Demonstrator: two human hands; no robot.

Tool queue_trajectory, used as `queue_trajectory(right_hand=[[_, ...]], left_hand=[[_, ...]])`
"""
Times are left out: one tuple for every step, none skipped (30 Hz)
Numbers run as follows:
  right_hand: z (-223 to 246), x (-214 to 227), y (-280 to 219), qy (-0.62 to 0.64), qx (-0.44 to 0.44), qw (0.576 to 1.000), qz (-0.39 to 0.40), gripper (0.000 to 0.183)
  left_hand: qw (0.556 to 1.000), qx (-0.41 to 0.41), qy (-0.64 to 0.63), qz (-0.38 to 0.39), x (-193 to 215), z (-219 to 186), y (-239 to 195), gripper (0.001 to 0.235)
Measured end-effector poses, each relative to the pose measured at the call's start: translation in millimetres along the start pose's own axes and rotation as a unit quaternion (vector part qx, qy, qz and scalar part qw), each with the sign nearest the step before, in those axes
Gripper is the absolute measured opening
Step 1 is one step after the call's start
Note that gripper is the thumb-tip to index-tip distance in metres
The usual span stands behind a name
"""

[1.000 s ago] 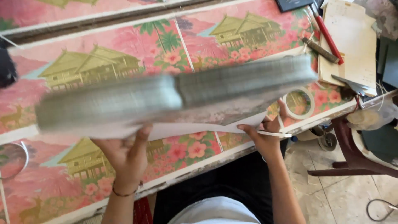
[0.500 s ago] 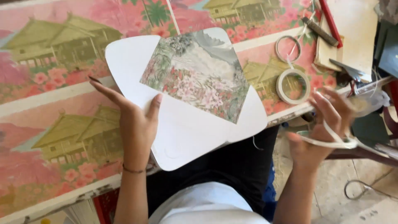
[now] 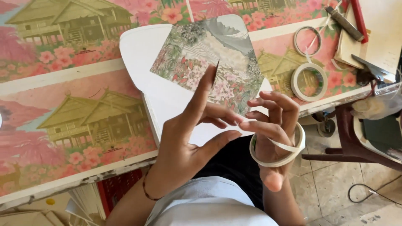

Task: The person assembles a stack of white cards by applying adhesive tape to the edges and folding them. They handle a large stack of cards, repeatedly applying tape and folding the edges to secure them.

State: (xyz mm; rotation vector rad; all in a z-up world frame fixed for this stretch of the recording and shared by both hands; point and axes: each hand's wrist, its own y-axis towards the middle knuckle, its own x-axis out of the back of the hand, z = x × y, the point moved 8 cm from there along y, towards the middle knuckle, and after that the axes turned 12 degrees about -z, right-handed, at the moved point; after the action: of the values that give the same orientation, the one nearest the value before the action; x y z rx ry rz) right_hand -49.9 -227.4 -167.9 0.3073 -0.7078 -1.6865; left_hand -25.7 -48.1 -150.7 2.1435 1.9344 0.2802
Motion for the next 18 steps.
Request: queue_trajectory(right_hand=[[3, -1, 1, 0.005, -0.017, 1.000, -0.003, 0.095], [3, 0, 1, 0.003, -0.019, 1.000, -0.004, 0.095], [3, 0, 0, 0.009, -0.023, 1.000, 0.002, 0.097], [4, -1, 0, 0.016, -0.027, 0.999, 0.008, 0.098], [-17, 14, -9, 0.015, -0.027, 1.000, 0.006, 0.098], [-51, 33, -19, 0.093, -0.122, 0.988, -0.032, 0.063], [-85, 49, -31, 0.170, -0.216, 0.959, -0.068, 0.112], [-58, 28, -7, 0.170, -0.216, 0.959, -0.069, 0.112], [-29, 33, 17, 0.317, -0.172, 0.900, -0.245, 0.129], [-6, 35, 30, 0.445, -0.112, 0.791, -0.406, 0.147], [-6, 51, 27, 0.443, -0.110, 0.792, -0.406, 0.147], [1, 66, 28, 0.484, -0.064, 0.788, -0.375, 0.088], [8, 81, 27, 0.526, -0.018, 0.778, -0.342, 0.056], [10, 82, 18, 0.525, -0.019, 0.779, -0.343, 0.056], [18, 68, 16, 0.570, -0.034, 0.783, -0.246, 0.083], [27, 55, 11, 0.609, -0.048, 0.778, -0.145, 0.122], [31, 49, 17, 0.609, -0.048, 0.778, -0.147, 0.122], [30, 39, 23, 0.611, -0.088, 0.772, -0.151, 0.114]], left_hand=[[1.000, 0.009, -0.014, -0.017, 0, -1, 0, 0.084], [1.000, 0.011, -0.016, -0.015, -2, 2, -3, 0.084], [0.999, -0.023, 0.032, -0.035, 0, 1, -5, 0.085], [0.994, -0.057, 0.079, -0.056, 2, 0, -7, 0.087], [0.994, -0.057, 0.078, -0.054, -4, 3, -10, 0.087], [0.989, -0.089, 0.077, -0.086, -5, 1, -13, 0.083], [0.982, -0.120, 0.077, -0.120, -5, -1, -16, 0.080], [0.983, -0.120, 0.077, -0.119, -8, -7, -18, 0.080], [0.989, -0.063, 0.034, -0.126, -8, -5, -18, 0.085], [0.991, -0.006, -0.008, -0.131, -10, -2, -18, 0.091], [0.991, -0.006, -0.011, -0.130, -13, -3, -16, 0.091], [0.990, 0.050, -0.086, -0.096, -21, 3, -13, 0.093], [0.979, 0.107, -0.159, -0.062, -30, 7, -12, 0.095], [0.979, 0.108, -0.159, -0.062, -33, 8, -14, 0.095], [0.960, 0.152, -0.233, -0.029, -43, 13, -17, 0.098], [0.933, 0.195, -0.304, 0.005, -53, 16, -20, 0.102], [0.932, 0.195, -0.304, 0.006, -53, 17, -22, 0.102], [0.926, 0.196, -0.322, 0.010, -55, 17, -23, 0.099]])
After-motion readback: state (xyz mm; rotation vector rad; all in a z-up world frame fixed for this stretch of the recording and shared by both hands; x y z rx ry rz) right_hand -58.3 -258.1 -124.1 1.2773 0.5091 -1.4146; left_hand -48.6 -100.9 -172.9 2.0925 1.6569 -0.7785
